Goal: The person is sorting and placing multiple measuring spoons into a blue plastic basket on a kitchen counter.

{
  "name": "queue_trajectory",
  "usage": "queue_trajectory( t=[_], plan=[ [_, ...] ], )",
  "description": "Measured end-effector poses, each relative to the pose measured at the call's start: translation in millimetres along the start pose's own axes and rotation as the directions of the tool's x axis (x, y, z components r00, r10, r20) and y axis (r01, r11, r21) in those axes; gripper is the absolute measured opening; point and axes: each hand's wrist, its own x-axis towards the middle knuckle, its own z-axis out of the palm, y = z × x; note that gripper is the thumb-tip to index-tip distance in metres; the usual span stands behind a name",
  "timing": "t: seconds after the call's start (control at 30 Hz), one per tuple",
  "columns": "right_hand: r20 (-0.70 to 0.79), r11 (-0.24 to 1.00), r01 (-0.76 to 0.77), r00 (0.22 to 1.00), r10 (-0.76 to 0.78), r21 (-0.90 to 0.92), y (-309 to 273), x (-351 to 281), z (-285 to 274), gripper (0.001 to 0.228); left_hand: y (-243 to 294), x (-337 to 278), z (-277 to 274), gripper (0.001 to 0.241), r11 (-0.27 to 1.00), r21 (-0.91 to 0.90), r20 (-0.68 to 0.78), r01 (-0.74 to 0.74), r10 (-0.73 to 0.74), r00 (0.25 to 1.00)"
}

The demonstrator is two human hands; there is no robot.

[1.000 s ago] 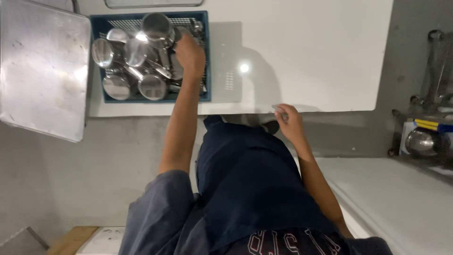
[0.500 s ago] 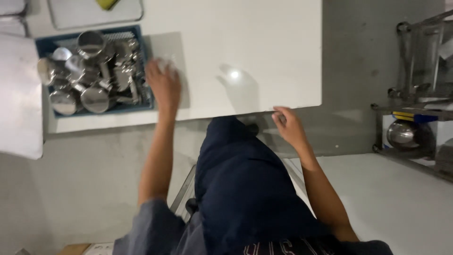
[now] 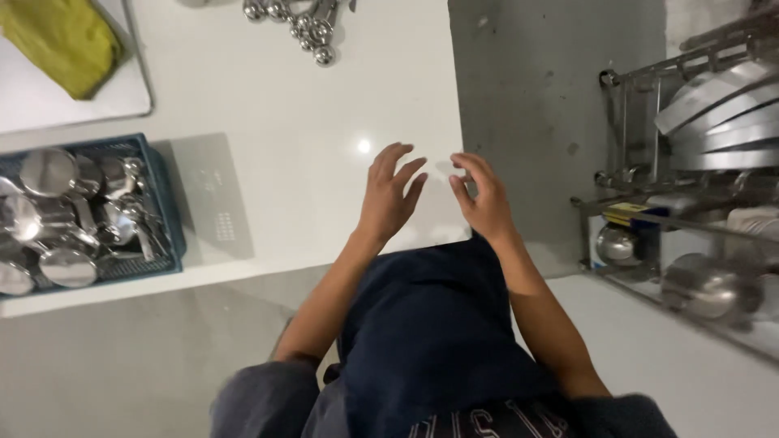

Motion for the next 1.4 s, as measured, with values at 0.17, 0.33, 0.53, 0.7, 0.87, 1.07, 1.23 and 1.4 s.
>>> queue_trajectory(
  t=[0.17,0.33,0.53,0.7,0.87,1.07,1.23,1.4],
  plan=[
    [0.161,0.998,-0.067,0.985,0.068,-0.012,20.2,44.0,-31.9,0.035,8.7,30.1,30.9,0.028,0.998,-0.022,-0.077,0.066,-0.067,0.995],
    [0.405,0.999,-0.027,0.914,0.038,-0.033,79.9,107.1,-68.7,0.035,17.1,55.7,77.0,0.03,0.964,0.03,-0.242,0.264,-0.249,0.938],
    [0.591,0.986,0.163,0.791,-0.157,0.044,147.1,195.3,-117.7,0.033,43.1,97.3,143.2,0.032,0.876,-0.052,-0.409,0.48,-0.457,0.79],
    [0.675,0.963,0.261,0.698,-0.24,0.073,149.9,272.3,-161.7,0.033,79.3,111.7,183.4,0.031,0.846,-0.107,-0.495,0.521,-0.5,0.71],
    [0.722,0.916,0.38,0.599,-0.347,0.125,148.2,345.7,-122.3,0.035,77.2,87.1,206.2,0.026,0.757,-0.139,-0.581,0.639,-0.584,0.567],
    [0.696,0.796,0.575,0.492,-0.523,0.191,138.0,410.6,-8.0,0.04,53.0,87.6,201.2,0.025,0.603,-0.347,-0.616,0.719,-0.724,0.31],
    [0.709,0.725,0.68,0.457,-0.537,0.11,143.8,451.1,90.2,0.05,20.0,136.7,167.3,0.026,0.547,-0.474,-0.562,0.69,-0.791,0.242],
    [0.737,0.461,0.881,0.245,-0.63,0.101,136.4,472.3,155.6,0.071,9.8,182.4,135.0,0.027,0.619,-0.31,-0.581,0.721,-0.724,0.372]
  ],
)
